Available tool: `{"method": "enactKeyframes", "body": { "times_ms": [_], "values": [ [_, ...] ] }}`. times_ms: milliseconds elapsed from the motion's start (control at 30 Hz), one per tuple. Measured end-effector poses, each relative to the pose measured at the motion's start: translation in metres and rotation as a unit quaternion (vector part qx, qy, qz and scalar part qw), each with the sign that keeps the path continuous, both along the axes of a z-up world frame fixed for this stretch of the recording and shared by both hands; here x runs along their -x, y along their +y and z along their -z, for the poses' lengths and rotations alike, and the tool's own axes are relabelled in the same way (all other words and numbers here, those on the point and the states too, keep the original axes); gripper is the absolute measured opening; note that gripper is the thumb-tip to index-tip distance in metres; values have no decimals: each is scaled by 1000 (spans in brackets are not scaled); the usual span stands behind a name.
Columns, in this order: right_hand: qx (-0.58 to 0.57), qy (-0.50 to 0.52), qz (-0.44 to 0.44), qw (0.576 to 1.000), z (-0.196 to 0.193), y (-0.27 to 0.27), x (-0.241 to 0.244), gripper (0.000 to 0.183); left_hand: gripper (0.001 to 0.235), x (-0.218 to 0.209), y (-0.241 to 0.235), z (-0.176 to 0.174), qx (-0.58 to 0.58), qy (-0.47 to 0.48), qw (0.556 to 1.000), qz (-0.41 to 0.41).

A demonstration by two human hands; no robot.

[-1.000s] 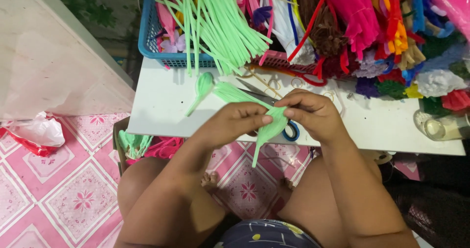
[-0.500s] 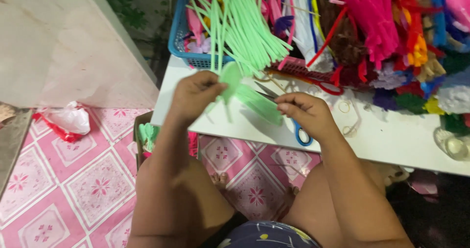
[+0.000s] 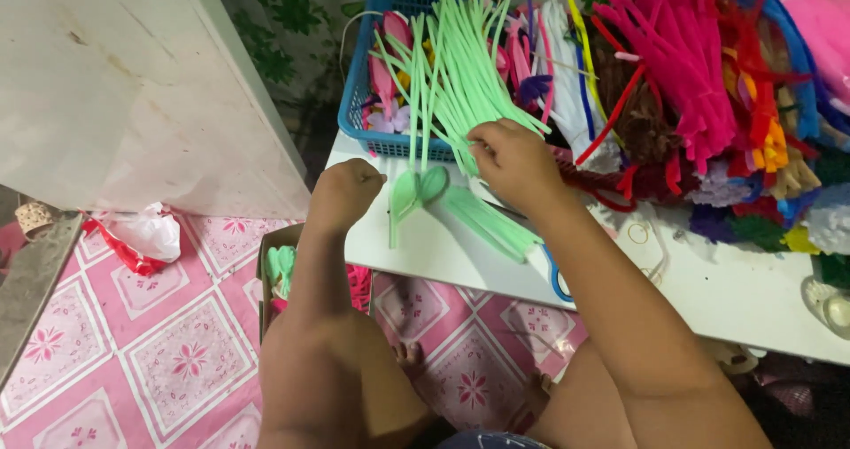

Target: Assembling decorative green leaves by cutting and bundling green pipe cleaners into uniform lengths.

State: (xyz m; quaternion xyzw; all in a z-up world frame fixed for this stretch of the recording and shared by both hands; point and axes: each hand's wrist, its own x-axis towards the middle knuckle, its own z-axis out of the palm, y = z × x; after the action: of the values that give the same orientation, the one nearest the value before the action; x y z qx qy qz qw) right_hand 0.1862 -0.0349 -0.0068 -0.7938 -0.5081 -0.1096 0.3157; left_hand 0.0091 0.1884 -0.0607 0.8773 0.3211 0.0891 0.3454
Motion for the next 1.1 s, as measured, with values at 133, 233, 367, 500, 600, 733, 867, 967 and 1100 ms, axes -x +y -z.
{"method": "enactKeyframes", "body": {
  "times_ms": [133, 233, 367, 500, 600, 733, 867, 967, 1100],
  "values": [
    [78, -59, 2, 995, -8, 50, 4, 19, 21, 0, -12, -37, 11, -77, 997, -5],
    [135, -48, 11, 990, -8, 80, 4, 26, 22, 0, -16, -55, 32, -108, 994, -6],
    [253, 51, 63, 964, 1, 99, -9, 38, 24, 1, -23, -64, 73, -129, 989, -22],
    [161, 137, 56, 976, 9, 85, -38, 33, 24, 4, -23, -69, 79, -137, 987, -20],
    [152, 167, 115, 967, 10, 56, -54, 29, 24, 1, -32, -61, 80, -168, 982, -16],
    [86, 131, 120, 980, -4, -10, -45, 23, 23, -17, -55, -55, -183, -377, 908, 12],
    [11, 125, 71, 990, -57, -85, 30, 25, 52, -18, -96, -84, -379, -397, 835, 24],
    [-18, 104, 52, 993, -54, -131, 30, 20, 7, -21, -90, -68, -394, -407, 821, 72],
    [13, 54, 65, 996, -55, -163, 15, 22, 16, 0, -94, -73, -226, -294, 920, 128]
  ]
}}
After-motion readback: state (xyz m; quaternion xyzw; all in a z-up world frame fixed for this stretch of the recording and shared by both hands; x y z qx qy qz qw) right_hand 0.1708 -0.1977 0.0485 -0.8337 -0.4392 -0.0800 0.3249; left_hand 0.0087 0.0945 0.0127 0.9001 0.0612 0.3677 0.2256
